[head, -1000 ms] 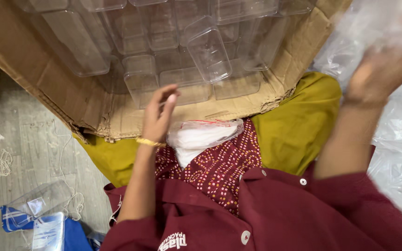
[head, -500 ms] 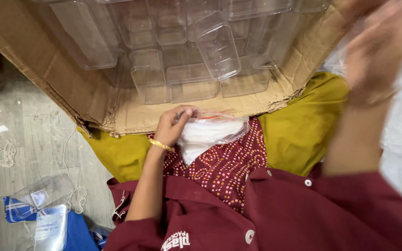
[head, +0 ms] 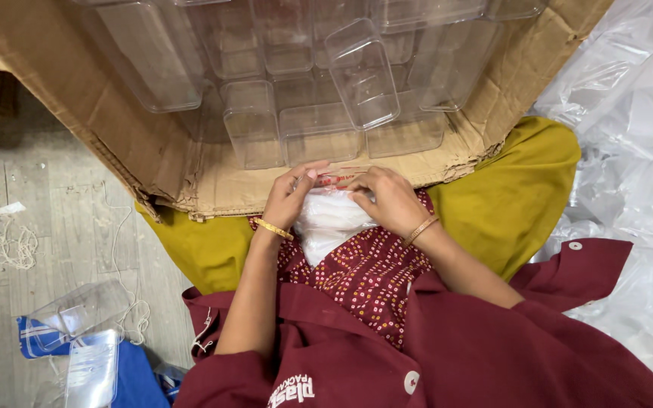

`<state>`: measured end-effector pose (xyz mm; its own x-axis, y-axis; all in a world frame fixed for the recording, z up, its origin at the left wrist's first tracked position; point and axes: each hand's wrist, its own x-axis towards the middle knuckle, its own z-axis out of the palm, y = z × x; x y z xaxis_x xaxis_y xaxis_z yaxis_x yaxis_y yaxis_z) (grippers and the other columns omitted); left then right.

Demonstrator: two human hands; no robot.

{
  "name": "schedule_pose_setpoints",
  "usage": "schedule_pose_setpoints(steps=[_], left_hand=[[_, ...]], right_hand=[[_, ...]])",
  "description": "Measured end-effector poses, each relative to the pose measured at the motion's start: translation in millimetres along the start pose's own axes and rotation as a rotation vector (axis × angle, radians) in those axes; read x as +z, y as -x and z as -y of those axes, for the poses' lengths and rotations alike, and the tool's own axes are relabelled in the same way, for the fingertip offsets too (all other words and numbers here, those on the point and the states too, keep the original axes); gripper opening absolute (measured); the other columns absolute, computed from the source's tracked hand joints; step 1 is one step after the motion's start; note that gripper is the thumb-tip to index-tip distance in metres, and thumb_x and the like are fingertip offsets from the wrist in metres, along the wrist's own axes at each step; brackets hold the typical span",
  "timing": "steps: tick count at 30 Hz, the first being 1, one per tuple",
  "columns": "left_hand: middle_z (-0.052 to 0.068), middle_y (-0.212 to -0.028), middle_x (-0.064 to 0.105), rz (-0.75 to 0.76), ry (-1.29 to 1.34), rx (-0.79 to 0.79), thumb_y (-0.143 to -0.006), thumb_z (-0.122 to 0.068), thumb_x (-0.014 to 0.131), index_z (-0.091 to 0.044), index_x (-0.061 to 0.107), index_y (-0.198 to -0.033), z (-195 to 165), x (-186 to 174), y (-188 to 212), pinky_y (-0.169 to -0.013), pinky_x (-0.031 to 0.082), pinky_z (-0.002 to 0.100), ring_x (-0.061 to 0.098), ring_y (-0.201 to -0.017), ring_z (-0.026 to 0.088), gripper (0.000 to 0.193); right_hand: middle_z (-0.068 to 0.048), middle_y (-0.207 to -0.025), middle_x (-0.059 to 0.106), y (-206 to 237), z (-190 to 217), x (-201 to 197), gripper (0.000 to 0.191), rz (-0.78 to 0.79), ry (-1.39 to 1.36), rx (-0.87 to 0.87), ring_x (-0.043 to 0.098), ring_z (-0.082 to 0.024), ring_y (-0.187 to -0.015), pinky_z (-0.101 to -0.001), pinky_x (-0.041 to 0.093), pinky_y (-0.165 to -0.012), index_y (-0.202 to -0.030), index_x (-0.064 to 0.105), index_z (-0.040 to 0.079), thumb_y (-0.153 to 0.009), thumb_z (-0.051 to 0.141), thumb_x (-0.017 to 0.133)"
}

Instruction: The person sits on the floor and packs clear plastic containers into white plastic bags, one container at a time, then places the filled bags into a large cardboard box. They open each bag, insert a container, and set the bagged containers into the box.

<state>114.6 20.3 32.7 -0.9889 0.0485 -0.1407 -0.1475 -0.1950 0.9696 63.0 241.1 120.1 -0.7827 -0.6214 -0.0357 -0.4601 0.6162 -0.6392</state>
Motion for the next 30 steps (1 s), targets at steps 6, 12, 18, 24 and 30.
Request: schedule_pose_setpoints(steps=[6, 12, 18, 24, 30], left_hand=[[0.013, -0.115, 0.074, 0.033, 0.071, -0.007, -0.106, -0.017, 0.051, -0.003, 0.058, -0.140, -13.3, 2.8, 2.2, -0.098, 0.055, 0.031, 0.072, -0.109, 0.019, 0.038], [0.012, -0.119, 0.072, 0.040, 0.053, 0.010, -0.105, -0.016, 0.053, -0.004, 0.060, -0.138, -11.3, 2.6, 2.1, -0.100, 0.053, 0.032, 0.069, -0.113, 0.018, 0.036], [0.006, -0.123, 0.069, 0.039, -0.080, 0.061, -0.105, -0.020, 0.056, -0.005, 0.063, -0.136, -12.0, 1.2, 3.7, -0.100, 0.049, 0.029, 0.062, -0.113, 0.013, 0.036], [0.006, -0.117, 0.070, 0.057, -0.045, -0.003, -0.105, -0.023, 0.056, -0.007, 0.061, -0.141, -19.0, 2.3, 3.6, -0.096, 0.050, 0.029, 0.063, -0.108, 0.014, 0.039], [0.013, -0.129, 0.068, 0.053, -0.001, 0.101, -0.104, -0.022, 0.058, -0.003, 0.052, -0.146, -33.8, 7.2, -1.3, -0.105, 0.049, 0.031, 0.062, -0.122, 0.019, 0.046]], right_hand=[[-0.014, -0.091, 0.067, -5.4, -6.1, 4.2, 0.014, 0.075, 0.006, 0.001, 0.065, -0.032, -0.091, -0.0442, 0.051, -0.085, -0.091, 0.077, 0.007, -0.083, 0.019, 0.075], [-0.014, -0.093, 0.066, -7.6, -8.0, 3.2, 0.011, 0.021, 0.032, -0.104, 0.063, -0.034, -0.096, -0.0461, 0.049, -0.090, -0.090, 0.071, 0.003, -0.087, 0.013, 0.070], [-0.016, -0.096, 0.064, -9.6, -7.8, -12.1, 0.015, -0.002, -0.049, 0.083, 0.065, -0.032, -0.090, -0.0430, 0.051, -0.083, -0.100, 0.066, 0.002, -0.096, 0.016, 0.064], [-0.016, -0.100, 0.072, -19.2, -3.7, -39.7, 0.028, 0.011, -0.299, 0.138, 0.071, -0.027, -0.091, -0.0387, 0.055, -0.081, -0.119, 0.061, 0.004, -0.100, 0.025, 0.061], [-0.016, -0.096, 0.076, -19.1, -1.3, -37.4, 0.033, 0.047, -0.082, 0.129, 0.073, -0.027, -0.085, -0.0378, 0.056, -0.076, -0.114, 0.074, 0.008, -0.085, 0.025, 0.075]])
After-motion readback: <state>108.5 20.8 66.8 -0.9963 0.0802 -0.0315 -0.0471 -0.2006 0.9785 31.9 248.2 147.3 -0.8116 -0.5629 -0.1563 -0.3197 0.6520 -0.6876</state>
